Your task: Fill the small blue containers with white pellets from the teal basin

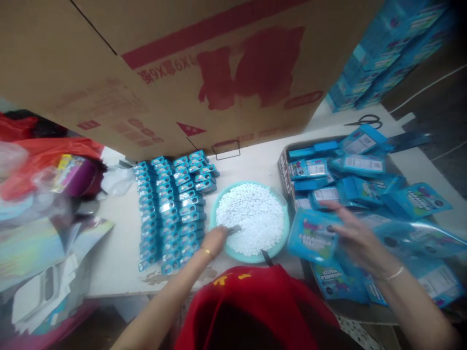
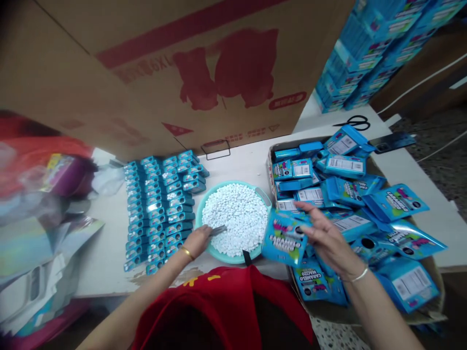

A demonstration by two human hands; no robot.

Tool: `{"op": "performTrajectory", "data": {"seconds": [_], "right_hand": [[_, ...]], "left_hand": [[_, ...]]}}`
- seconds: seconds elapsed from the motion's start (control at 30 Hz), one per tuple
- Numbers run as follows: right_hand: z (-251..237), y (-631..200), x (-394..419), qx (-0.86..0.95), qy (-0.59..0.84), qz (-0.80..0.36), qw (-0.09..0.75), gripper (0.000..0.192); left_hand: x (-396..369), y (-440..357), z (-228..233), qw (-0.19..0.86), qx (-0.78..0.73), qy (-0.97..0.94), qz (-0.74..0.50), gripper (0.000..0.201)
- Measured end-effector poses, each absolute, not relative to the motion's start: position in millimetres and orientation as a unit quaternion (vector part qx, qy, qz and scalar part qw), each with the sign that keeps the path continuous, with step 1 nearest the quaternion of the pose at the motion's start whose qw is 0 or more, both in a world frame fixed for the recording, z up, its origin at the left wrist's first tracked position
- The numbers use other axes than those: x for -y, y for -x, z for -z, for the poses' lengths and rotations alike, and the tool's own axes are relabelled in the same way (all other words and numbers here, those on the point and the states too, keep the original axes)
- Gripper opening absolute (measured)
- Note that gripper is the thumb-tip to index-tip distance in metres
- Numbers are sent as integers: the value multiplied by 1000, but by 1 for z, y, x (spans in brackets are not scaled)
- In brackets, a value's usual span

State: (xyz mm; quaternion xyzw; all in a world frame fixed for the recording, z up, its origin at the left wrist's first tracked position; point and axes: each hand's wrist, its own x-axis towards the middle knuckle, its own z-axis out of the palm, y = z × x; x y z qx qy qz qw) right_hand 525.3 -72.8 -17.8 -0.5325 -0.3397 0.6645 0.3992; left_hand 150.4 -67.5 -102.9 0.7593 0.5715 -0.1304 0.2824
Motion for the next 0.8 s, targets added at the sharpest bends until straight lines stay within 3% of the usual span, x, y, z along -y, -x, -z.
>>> {"op": "performTrajectory", "data": {"seconds": [0.13, 0.27, 0.4, 0.57, 0.8], "right_hand": [[27, -487, 118, 279, 423, -810, 296, 52], [34, -472, 142, 257, 432, -817, 284, 42], [35, -468, 130, 266, 507, -740, 353, 48], [56, -454, 100, 404, 560, -579, 434, 54], [101, -439, 79, 654, 548, -362, 376, 42]], "left_hand": [[63, -199, 141, 286, -574, -763, 80, 23], [58, -207, 149, 300, -569, -765, 33, 24], [60, -185, 130, 330, -551, -765, -33, 22], [58, -159, 78, 344, -521, -774, -107, 22], [43, -155, 4, 302, -455, -834, -81, 22]]}}
